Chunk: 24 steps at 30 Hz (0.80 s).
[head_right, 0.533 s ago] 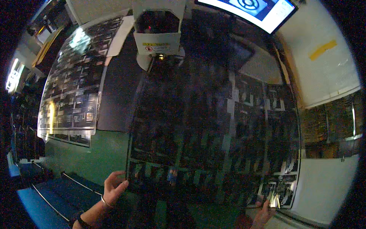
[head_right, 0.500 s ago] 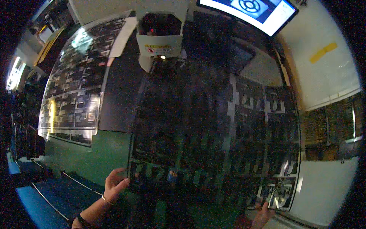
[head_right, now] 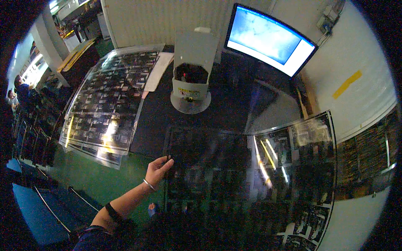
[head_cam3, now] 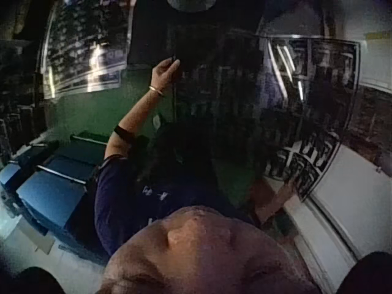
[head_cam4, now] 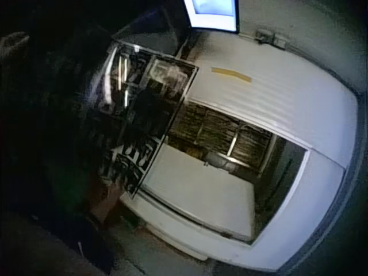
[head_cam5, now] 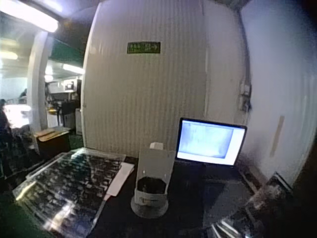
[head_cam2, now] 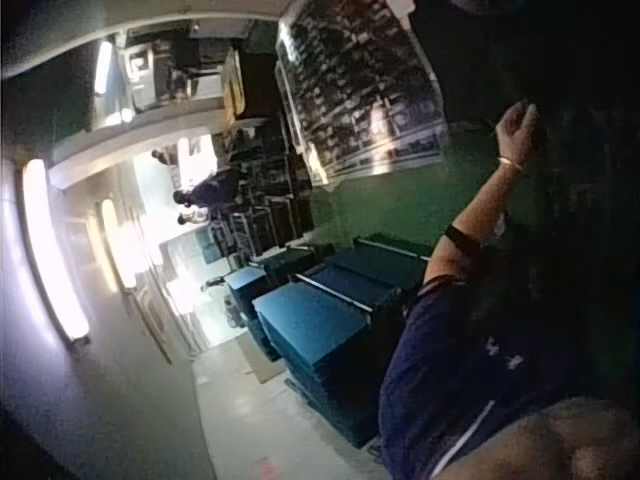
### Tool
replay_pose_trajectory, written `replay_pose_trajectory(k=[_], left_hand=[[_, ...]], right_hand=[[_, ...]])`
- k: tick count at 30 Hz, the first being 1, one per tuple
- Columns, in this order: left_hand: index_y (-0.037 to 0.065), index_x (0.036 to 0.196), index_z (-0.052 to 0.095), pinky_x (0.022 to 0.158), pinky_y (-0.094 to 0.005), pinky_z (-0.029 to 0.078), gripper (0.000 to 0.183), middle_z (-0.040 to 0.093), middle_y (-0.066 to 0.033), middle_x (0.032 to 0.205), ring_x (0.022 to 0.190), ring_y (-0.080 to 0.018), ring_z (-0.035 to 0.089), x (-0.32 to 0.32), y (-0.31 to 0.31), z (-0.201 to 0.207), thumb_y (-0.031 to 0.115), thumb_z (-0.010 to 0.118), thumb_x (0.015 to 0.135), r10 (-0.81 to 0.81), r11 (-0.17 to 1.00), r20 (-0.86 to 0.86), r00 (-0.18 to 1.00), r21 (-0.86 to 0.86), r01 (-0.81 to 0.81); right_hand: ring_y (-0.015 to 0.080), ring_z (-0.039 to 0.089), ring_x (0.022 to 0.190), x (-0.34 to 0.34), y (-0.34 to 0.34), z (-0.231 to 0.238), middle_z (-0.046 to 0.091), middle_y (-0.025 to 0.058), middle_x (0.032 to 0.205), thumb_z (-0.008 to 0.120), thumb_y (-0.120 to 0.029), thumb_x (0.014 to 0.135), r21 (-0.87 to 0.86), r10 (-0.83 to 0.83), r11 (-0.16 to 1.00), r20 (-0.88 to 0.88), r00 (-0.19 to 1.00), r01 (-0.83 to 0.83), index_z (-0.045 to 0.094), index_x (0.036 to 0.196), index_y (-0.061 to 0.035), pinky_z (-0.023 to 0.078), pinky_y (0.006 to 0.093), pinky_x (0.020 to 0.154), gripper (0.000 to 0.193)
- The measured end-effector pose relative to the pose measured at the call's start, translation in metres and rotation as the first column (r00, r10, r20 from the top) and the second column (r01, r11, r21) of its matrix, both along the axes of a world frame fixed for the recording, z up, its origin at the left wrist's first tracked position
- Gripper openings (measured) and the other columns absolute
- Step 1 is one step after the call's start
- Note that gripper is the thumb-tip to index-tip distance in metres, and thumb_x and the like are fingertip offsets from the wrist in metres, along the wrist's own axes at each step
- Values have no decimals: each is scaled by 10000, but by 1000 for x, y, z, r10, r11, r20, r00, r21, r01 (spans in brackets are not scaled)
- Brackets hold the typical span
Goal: The recorder picks up, aligns, and inspects large transparent negative or stencil sheets on an inspection table.
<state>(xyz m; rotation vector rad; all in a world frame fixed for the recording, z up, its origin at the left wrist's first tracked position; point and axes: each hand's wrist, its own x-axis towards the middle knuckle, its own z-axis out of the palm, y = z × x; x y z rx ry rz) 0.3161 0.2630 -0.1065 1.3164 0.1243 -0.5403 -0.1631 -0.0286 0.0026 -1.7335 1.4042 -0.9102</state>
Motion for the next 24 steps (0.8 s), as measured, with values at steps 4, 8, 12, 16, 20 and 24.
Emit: replay_pose_trajectory(k=[4,8,12,16,20,24], left_hand=[[-33,974,590,623,-186,420,247,614,-24,819,732,-47,530,-7,7,45,132,619,793,-3,998,212,977,64,-11],[-26,972,592,624,-180,417,232,616,-23,829,726,-43,526,-11,32,116,123,614,796,68,997,344,936,-46,-55],[-28,976,587,643,-180,425,221,618,-29,847,733,-44,532,-25,57,184,105,605,800,118,990,423,898,-119,-74],[-26,976,583,653,-176,426,207,617,-31,856,755,-46,541,-35,80,220,89,596,805,182,975,508,842,-206,-86],[-27,980,580,677,-182,435,202,618,-35,859,770,-59,552,-39,113,230,79,587,809,225,969,580,783,-219,-117],[-26,982,580,669,-180,434,196,619,-40,862,764,-59,551,-42,141,223,70,582,811,266,952,621,738,-287,-102]], right_hand=[[278,402,1063,18,16,39,407,130,1208,513,-249,847,214,-250,943,-52,967,255,399,1231,-30,337,384,882,456],[259,364,1022,23,23,54,393,117,1177,510,-252,849,273,-253,935,77,964,224,397,1235,-32,308,374,847,458],[157,380,725,37,26,63,480,44,921,502,-173,845,155,-78,988,464,882,6,469,1170,-30,315,287,614,356],[78,357,485,39,12,52,528,-16,711,499,-117,843,122,-4,989,584,812,-83,521,1122,-28,290,223,425,293],[80,300,465,39,-17,-4,498,-16,696,510,-134,845,62,43,994,548,836,-92,518,1108,-19,241,232,405,287],[157,467,723,91,12,20,545,63,925,532,-161,839,-200,227,971,630,742,-127,503,1095,11,390,294,597,310]])
